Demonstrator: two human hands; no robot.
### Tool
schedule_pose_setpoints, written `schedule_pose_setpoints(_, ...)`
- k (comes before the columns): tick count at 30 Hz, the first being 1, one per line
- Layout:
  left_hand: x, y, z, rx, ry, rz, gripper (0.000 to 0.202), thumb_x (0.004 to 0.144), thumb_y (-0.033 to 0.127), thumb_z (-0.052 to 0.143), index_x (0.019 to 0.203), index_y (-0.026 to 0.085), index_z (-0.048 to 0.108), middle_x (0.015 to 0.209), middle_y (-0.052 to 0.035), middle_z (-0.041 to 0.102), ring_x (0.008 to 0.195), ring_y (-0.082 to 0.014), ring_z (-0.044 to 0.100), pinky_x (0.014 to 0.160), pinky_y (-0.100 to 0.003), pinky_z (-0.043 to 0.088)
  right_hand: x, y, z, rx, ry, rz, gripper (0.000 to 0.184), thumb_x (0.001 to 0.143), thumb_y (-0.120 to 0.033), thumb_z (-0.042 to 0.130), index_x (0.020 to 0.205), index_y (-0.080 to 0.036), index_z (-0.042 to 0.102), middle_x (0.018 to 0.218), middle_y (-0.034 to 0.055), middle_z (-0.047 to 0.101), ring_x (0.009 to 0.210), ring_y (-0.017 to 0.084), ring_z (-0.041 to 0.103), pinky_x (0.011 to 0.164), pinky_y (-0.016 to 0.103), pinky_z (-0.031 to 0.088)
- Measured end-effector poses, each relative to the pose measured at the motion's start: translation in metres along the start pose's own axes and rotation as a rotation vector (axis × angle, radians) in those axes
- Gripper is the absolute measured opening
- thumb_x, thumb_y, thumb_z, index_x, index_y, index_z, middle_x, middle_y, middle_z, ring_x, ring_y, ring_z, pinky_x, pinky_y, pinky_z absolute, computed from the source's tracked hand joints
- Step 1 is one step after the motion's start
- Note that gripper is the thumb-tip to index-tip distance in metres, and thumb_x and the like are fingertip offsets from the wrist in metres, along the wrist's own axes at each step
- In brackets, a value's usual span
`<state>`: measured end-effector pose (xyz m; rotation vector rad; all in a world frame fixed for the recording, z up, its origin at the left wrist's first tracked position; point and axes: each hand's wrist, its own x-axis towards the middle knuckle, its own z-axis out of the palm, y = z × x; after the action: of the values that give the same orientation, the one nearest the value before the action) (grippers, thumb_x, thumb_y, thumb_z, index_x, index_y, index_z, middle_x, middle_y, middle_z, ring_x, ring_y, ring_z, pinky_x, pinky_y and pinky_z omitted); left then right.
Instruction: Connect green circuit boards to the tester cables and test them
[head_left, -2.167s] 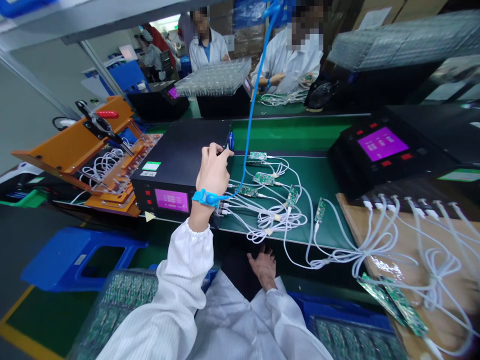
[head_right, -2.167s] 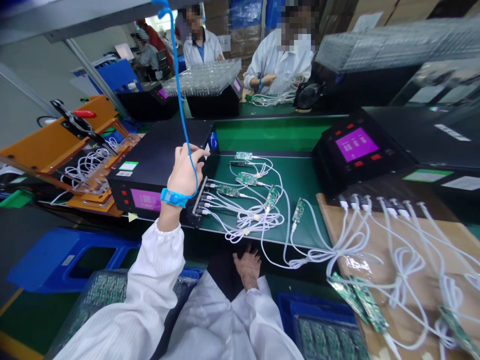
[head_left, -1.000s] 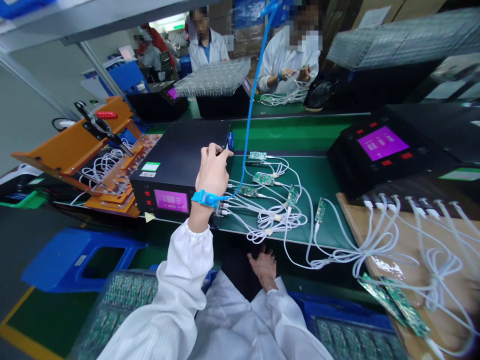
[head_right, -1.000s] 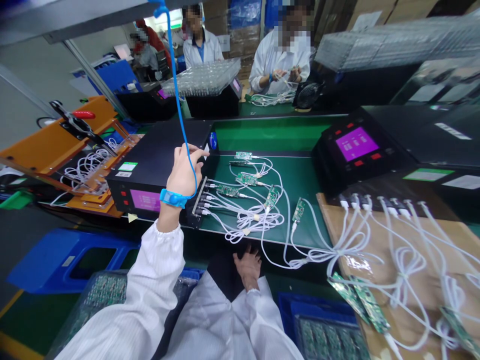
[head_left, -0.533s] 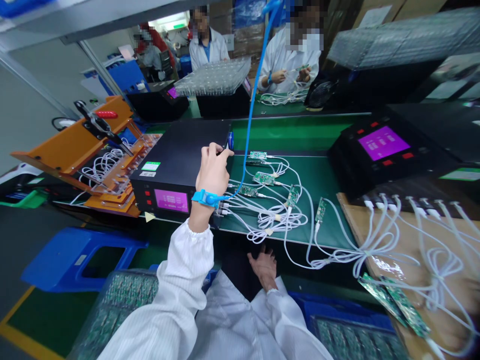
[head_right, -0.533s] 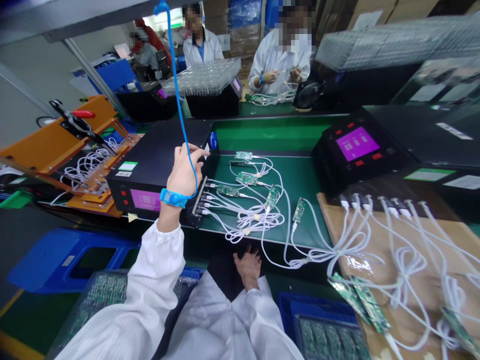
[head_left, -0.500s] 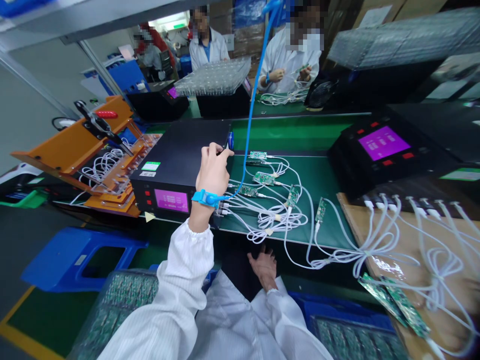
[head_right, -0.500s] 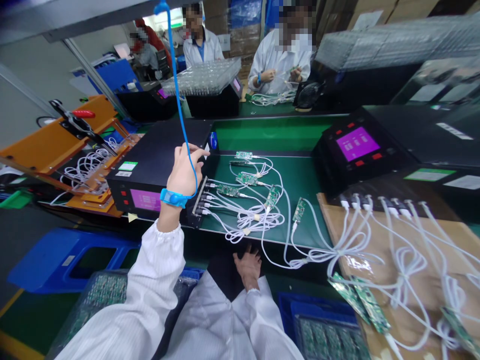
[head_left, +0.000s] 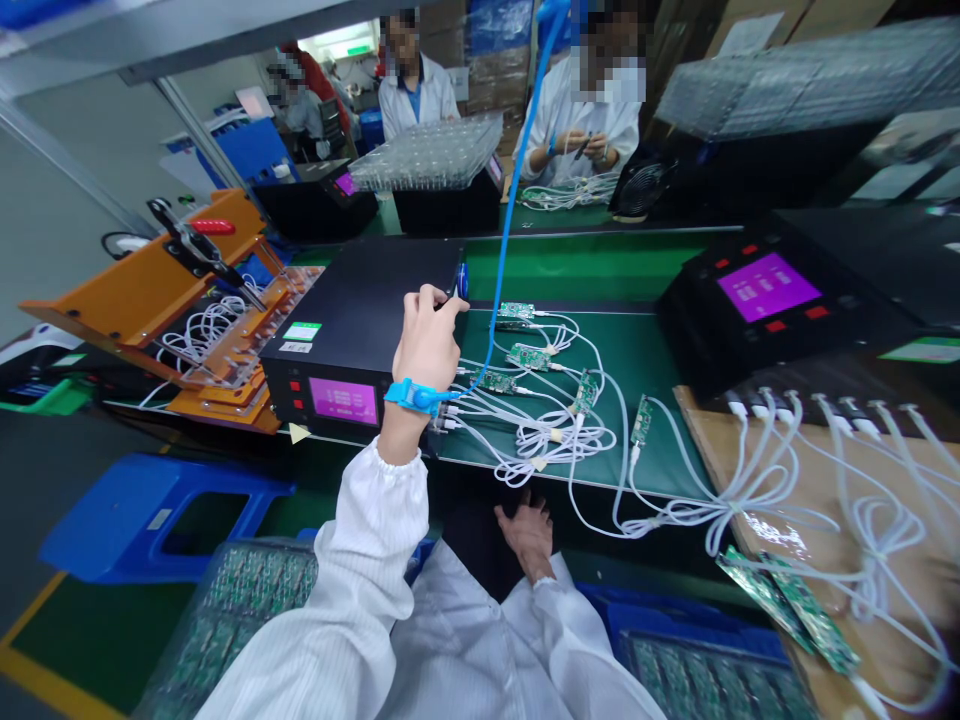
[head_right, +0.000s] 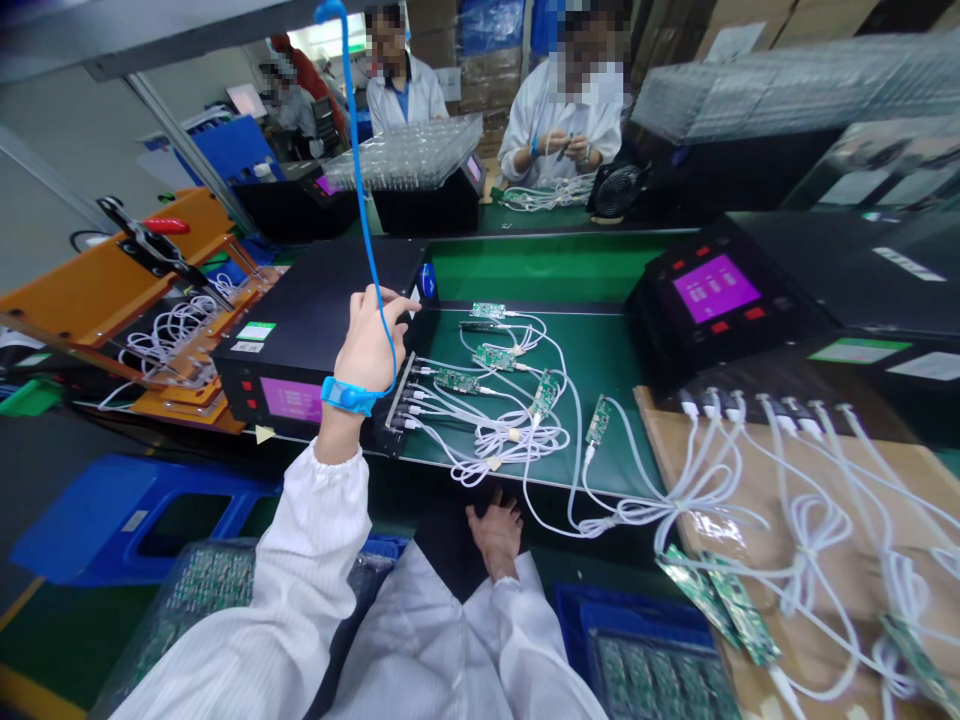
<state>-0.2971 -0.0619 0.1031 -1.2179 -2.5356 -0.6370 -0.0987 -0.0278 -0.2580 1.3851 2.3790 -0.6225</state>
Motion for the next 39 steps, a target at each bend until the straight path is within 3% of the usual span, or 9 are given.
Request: schedule_pose_setpoints(39, 0.0002, 0.0025, -0.0012, -0.001, -0.008, -0.019, 0.053, 0.087, -0.006, 0.040, 0.123, 0.019, 0.069, 0.134, -0.0139, 0.054, 0.131, -0.0292, 0.047, 0.108, -0.043, 0.055, -0.0007, -0.0003, -0.0036, -0.013, -0.013, 0.004, 0.083, 0.099, -0.055, 0.055, 0.163, -0.008, 0.033, 0.156, 0.0275, 0.046, 0.140, 0.041, 0.051, 0.111, 0.044, 0.039)
